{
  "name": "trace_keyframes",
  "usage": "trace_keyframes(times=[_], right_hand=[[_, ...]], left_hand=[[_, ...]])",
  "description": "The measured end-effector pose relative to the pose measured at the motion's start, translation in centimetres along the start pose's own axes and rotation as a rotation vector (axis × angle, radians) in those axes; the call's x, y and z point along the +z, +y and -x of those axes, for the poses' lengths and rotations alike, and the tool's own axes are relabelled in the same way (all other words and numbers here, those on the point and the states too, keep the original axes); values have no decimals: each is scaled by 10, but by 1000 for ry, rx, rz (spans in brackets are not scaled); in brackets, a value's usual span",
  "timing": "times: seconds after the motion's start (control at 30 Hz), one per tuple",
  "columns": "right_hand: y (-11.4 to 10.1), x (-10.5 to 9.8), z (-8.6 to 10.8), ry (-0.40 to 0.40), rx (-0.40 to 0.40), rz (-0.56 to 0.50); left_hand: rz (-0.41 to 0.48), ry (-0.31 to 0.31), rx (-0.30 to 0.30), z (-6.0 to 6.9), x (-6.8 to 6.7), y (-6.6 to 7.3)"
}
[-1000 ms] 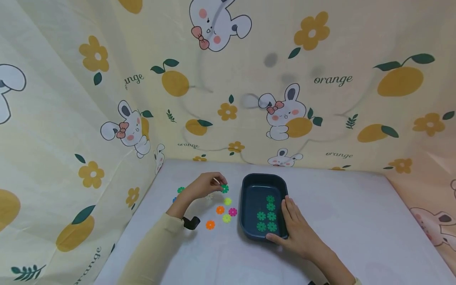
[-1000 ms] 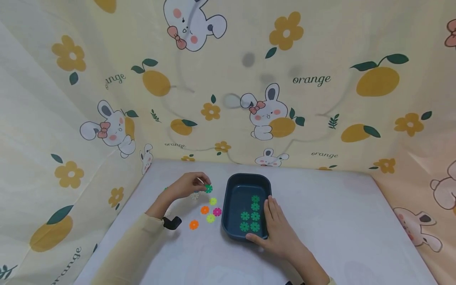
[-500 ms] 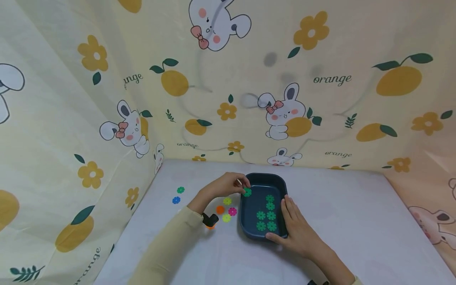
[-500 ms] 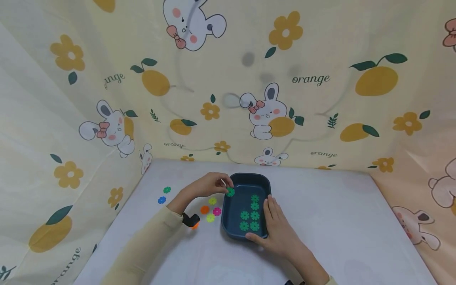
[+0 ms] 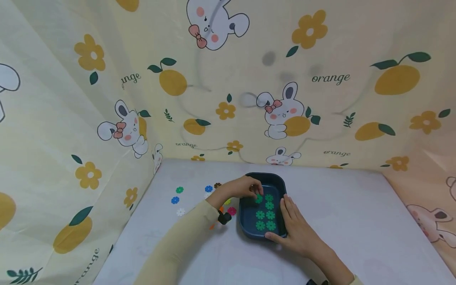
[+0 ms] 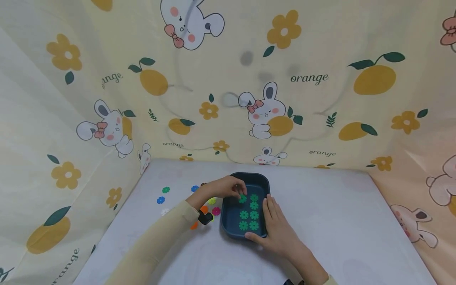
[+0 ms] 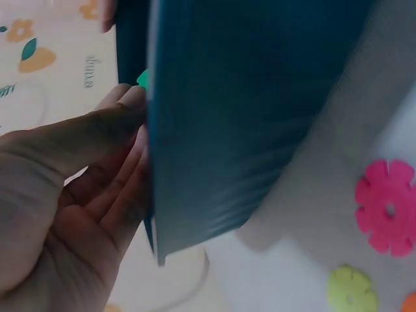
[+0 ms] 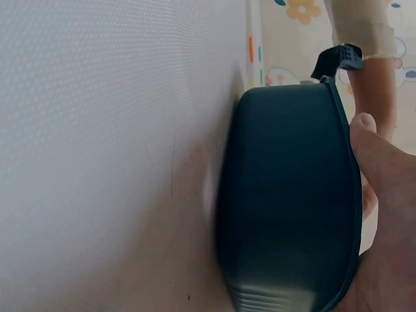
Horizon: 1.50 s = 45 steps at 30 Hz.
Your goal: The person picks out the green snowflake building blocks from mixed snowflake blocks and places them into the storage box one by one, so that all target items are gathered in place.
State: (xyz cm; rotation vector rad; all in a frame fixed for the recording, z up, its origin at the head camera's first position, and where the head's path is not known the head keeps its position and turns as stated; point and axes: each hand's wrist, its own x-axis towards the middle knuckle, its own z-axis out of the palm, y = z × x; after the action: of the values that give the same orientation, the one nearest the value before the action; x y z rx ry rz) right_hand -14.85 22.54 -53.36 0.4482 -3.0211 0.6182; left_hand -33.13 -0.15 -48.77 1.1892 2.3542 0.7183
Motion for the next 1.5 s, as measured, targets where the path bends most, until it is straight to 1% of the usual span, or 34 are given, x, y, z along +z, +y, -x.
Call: trace_keyframes(times=[0.17, 0.33, 0.77, 1.0, 1.13, 1.27, 1.37, 1.5], right_hand=[[1, -1, -1, -3, 2, -1], [1, 0, 0, 4, -6, -5], [3, 1, 0, 14, -12, 4], [2, 2, 1, 20, -19, 0], [1, 1, 1, 19, -20, -6], [0, 1, 0, 17, -19, -7], [-1, 0, 0, 16, -16, -6], [-2, -2, 1, 27, -18, -3]], left_hand=[[-80, -40, 3, -15, 7, 2], [-90, -77, -34, -23, 14, 2], [-144, -126, -123, -24, 19, 8], [-156, -142, -130, -25, 22, 9], [-170, -114, -110, -24, 23, 7], [-170, -39, -79, -19, 20, 5], [-147, 21, -44, -12, 13, 3], [-63, 73, 1, 3, -2, 2]])
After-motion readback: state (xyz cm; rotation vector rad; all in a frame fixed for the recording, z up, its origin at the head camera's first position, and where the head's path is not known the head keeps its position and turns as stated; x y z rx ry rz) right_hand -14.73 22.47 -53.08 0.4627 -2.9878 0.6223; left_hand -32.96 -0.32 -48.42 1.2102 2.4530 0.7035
